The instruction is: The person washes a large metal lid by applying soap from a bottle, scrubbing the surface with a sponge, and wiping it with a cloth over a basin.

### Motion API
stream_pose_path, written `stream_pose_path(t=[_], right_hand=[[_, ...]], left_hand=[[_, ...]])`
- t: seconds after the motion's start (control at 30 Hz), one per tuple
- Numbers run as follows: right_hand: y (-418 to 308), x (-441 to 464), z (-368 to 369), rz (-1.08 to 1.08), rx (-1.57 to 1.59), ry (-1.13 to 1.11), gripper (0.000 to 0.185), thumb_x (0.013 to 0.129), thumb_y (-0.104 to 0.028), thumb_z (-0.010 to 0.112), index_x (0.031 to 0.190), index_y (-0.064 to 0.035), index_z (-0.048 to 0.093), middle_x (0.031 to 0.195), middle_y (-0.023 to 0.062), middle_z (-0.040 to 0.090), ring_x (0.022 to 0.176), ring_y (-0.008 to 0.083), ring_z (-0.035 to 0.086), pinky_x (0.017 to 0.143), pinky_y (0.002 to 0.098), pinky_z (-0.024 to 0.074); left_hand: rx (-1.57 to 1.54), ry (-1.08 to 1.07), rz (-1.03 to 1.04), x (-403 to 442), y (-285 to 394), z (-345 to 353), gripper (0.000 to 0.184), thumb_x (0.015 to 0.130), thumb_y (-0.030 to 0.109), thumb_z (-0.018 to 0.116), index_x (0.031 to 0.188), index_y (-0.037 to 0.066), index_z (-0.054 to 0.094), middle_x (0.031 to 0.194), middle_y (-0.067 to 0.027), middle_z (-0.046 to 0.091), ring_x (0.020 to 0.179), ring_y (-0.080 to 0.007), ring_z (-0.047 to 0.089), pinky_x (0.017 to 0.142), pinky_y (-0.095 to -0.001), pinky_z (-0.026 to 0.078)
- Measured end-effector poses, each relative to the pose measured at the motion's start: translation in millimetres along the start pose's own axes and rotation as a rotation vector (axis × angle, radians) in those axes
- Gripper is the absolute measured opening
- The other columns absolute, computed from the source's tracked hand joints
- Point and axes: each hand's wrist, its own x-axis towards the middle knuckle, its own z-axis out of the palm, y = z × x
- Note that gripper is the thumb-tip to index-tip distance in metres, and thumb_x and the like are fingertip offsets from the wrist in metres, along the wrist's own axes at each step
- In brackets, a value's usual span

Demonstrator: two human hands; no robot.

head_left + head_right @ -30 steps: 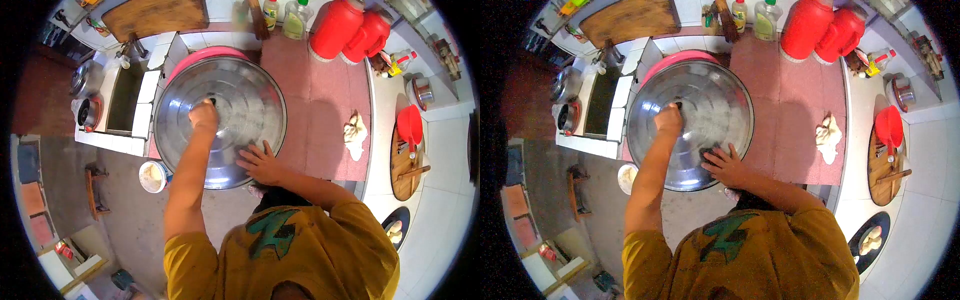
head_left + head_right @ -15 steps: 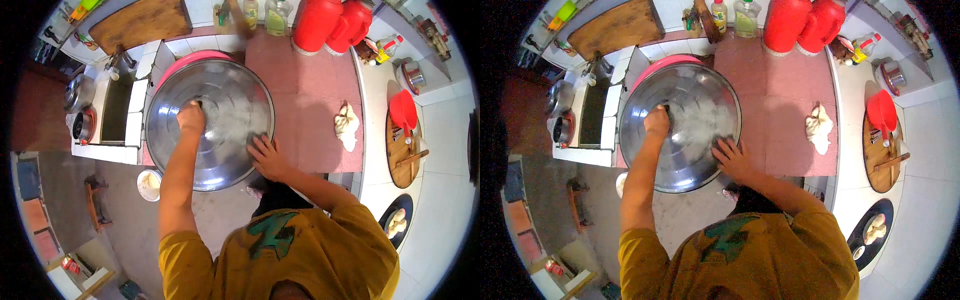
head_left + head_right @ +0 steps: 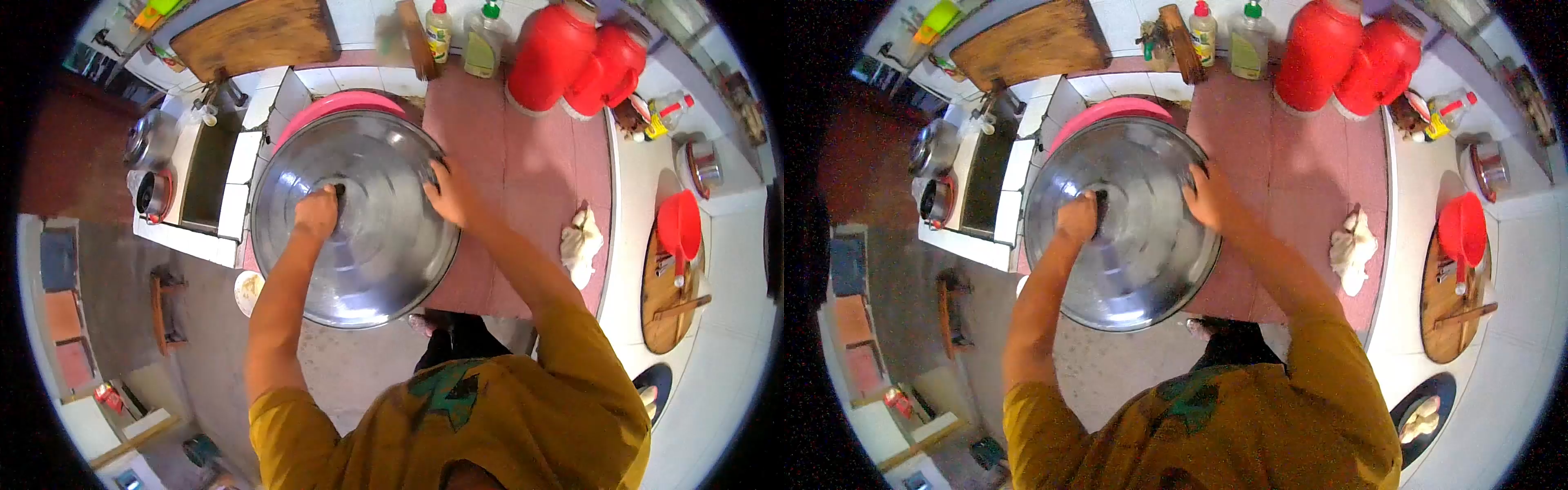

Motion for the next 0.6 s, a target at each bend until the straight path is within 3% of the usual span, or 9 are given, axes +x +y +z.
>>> stream_pose_path(t=[0.13,0.23,0.3,0.43,0.5,0.6], right_hand=[[-13,-81,-28,-0.001,0.093,-0.154,0.065,0.084,-0.028,0.069,0.136,0.0018,0.046,0.139,0.0309,0.045,0.122,0.0456,0.050,0.102,0.0494,0.0418],[-22,-116,-31,-0.025,-0.046,-0.224,0.066,0.085,-0.029,0.068,0.138,0.0032,0.044,0.140,0.0327,0.043,0.121,0.0473,0.049,0.103,0.0496,0.0409],[-31,-124,-33,-0.043,-0.060,-0.249,0.066,0.086,-0.030,0.066,0.139,0.0040,0.043,0.142,0.0330,0.041,0.120,0.0482,0.049,0.101,0.0504,0.0407],[-26,-120,-31,-0.072,-0.145,-0.287,0.065,0.089,-0.028,0.063,0.140,0.0046,0.041,0.143,0.0343,0.039,0.124,0.0494,0.045,0.104,0.0500,0.0387],[-20,-116,-32,-0.131,-0.209,-0.285,0.063,0.090,-0.027,0.061,0.140,0.0050,0.041,0.144,0.0337,0.038,0.126,0.0492,0.044,0.105,0.0500,0.0374],[-3,-40,-7,-0.038,0.000,-0.131,0.061,0.090,-0.030,0.061,0.139,0.0026,0.044,0.142,0.0300,0.042,0.128,0.0471,0.043,0.110,0.0499,0.0329]], left_hand=[[0.058,-0.005,0.166,-22,-7,-3,0.021,0.094,0.020,0.050,0.103,0.003,0.057,0.097,-0.0163,0.067,0.090,-0.0341,0.067,0.076,-0.0427,0.055],[0.034,0.175,0.102,-39,13,-10,0.025,0.088,0.027,0.060,0.099,0.005,0.059,0.097,-0.0142,0.065,0.096,-0.0333,0.063,0.083,-0.0434,0.051],[-0.125,0.290,-0.056,-40,40,-16,0.027,0.085,0.031,0.064,0.095,0.006,0.060,0.094,-0.0133,0.064,0.095,-0.0329,0.061,0.084,-0.0446,0.048],[-0.114,0.533,-0.323,-25,72,6,0.023,0.083,0.031,0.065,0.085,0.010,0.060,0.087,-0.0106,0.061,0.087,-0.0307,0.059,0.078,-0.0446,0.044],[-0.097,0.571,-0.343,-21,72,20,0.019,0.082,0.029,0.065,0.083,0.010,0.059,0.086,-0.0091,0.060,0.084,-0.0300,0.058,0.074,-0.0444,0.042],[-0.112,0.593,-0.324,-22,67,30,0.015,0.081,0.025,0.064,0.080,0.011,0.057,0.084,-0.0076,0.059,0.082,-0.0292,0.058,0.071,-0.0439,0.041]])
